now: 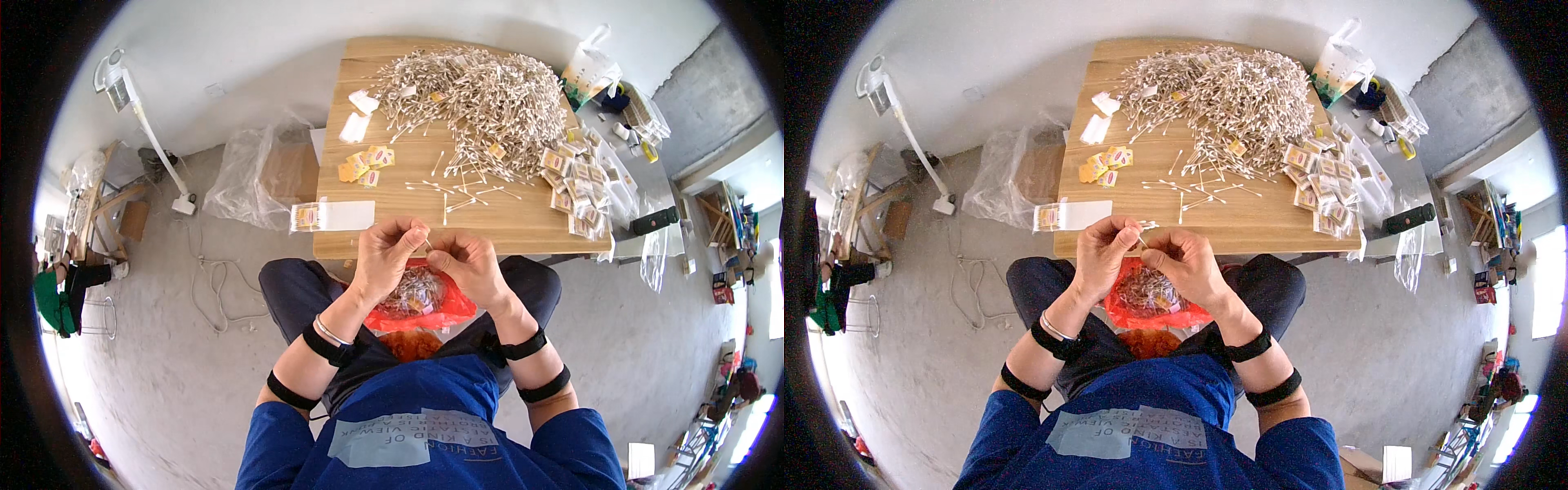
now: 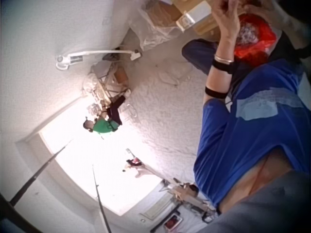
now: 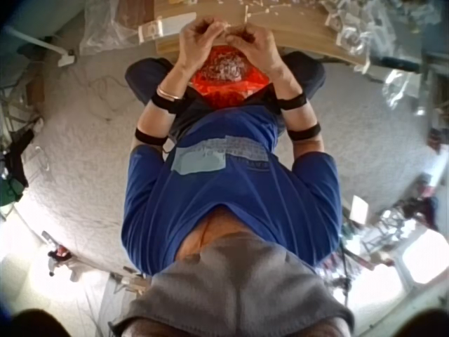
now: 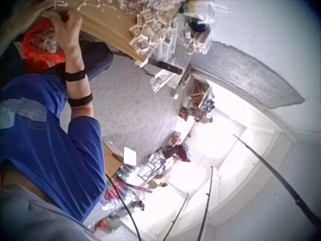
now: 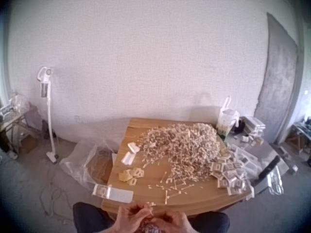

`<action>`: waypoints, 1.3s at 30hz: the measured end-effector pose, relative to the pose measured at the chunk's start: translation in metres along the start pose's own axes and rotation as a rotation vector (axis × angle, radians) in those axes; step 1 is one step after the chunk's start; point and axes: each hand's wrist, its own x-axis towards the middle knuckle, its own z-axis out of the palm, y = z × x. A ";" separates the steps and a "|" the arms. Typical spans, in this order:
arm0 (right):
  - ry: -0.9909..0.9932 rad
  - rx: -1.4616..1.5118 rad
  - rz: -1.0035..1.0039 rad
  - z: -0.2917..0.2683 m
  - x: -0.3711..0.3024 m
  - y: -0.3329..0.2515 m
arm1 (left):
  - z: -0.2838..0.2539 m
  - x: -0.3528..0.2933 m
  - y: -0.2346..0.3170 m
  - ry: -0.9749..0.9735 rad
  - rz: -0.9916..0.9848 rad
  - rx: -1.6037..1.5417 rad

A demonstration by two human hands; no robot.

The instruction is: Packaging cotton swabs into small plastic bags.

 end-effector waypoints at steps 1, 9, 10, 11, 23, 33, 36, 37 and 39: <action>-0.025 -0.101 0.009 -0.003 0.001 0.006 | -0.001 -0.003 -0.004 0.005 -0.032 0.018; -0.237 -0.044 0.334 -0.021 0.003 0.036 | -0.028 -0.021 -0.051 -0.116 -0.228 0.144; -0.223 -0.217 0.274 -0.023 0.006 0.039 | -0.035 -0.019 -0.057 -0.137 -0.257 0.240; -0.210 -0.389 0.212 -0.024 0.010 0.043 | -0.042 -0.019 -0.061 -0.129 -0.266 0.239; 0.054 -1.151 -0.258 -0.022 0.111 0.124 | -0.083 0.019 -0.097 0.165 0.046 1.182; -0.161 -1.491 -0.324 -0.004 0.080 0.121 | -0.094 0.033 -0.111 0.110 0.111 0.917; -0.303 -1.502 -0.163 -0.001 0.073 0.129 | -0.094 0.035 -0.108 0.102 0.087 0.866; -0.304 -1.501 -0.162 0.000 0.074 0.128 | -0.094 0.034 -0.105 0.102 0.081 0.846; -0.291 -1.541 -0.136 0.001 0.081 0.126 | -0.095 0.033 -0.103 0.101 0.096 0.838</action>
